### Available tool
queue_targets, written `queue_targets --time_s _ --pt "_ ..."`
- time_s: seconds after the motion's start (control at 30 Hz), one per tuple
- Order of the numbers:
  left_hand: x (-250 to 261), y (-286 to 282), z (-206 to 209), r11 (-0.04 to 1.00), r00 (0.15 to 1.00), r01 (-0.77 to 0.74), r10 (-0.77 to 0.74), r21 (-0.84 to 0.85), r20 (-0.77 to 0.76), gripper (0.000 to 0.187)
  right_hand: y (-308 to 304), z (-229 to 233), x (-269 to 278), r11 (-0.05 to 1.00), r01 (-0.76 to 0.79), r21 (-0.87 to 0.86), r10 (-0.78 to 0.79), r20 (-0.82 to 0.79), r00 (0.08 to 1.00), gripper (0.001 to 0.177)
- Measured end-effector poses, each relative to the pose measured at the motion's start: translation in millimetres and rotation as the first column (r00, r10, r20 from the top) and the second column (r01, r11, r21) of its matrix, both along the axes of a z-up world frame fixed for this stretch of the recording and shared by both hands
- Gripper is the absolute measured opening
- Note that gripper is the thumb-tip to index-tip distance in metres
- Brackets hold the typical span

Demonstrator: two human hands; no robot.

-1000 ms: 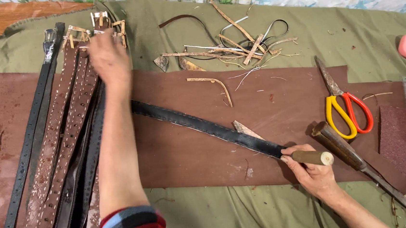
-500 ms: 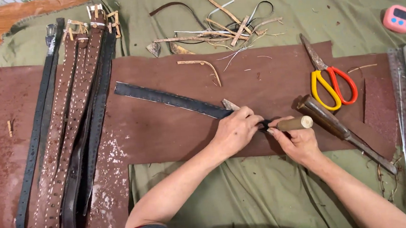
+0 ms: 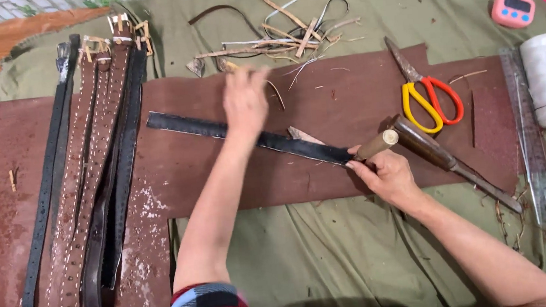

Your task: The person is punching holes into a leather strip using a hammer and punch tool, and then trimming excess leather from a thin strip using scissors.

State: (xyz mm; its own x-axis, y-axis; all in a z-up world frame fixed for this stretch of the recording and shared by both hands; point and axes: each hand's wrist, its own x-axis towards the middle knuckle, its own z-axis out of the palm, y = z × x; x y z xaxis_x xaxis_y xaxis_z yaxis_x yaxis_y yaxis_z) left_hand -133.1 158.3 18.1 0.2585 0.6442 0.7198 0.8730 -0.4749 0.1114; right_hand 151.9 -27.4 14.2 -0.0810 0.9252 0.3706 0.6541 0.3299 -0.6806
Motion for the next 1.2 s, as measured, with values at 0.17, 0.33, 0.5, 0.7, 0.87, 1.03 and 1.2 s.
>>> queue_targets --time_s 0.17,0.33,0.5,0.7,0.87,1.03,1.2 --pt "-25 49 -21 0.994 0.987 -0.106 0.108 0.026 -0.117 0.008 0 2 6 0.999 0.031 -0.012 -0.032 -0.003 0.999 0.034" --pt "-32 47 -37 0.984 0.967 -0.177 0.174 0.002 -0.184 0.010 -4 11 12 0.988 0.010 -0.153 -0.032 -0.143 0.989 0.013" --pt "-34 19 -31 0.986 0.981 -0.150 0.139 -0.070 -0.136 0.010 -2 -8 14 0.993 0.020 -0.113 -0.037 -0.147 0.988 0.001" --pt "-16 15 -41 0.988 0.988 -0.155 0.155 0.023 0.017 0.009 -1 -15 18 0.998 0.028 -0.061 -0.034 -0.086 0.996 0.011" --pt "58 -51 14 0.806 0.525 0.368 0.231 -0.464 0.819 0.012 -2 -9 21 0.991 0.008 -0.135 -0.033 -0.185 0.982 0.009" --pt "95 -107 42 0.649 0.140 0.696 0.297 -0.307 0.944 0.016 -1 -11 22 0.988 -0.007 -0.152 -0.025 -0.207 0.978 0.007" --pt "105 -129 48 0.655 0.072 0.719 0.266 -0.235 0.961 0.023 3 -21 25 0.992 -0.001 -0.126 -0.022 -0.187 0.982 0.010"
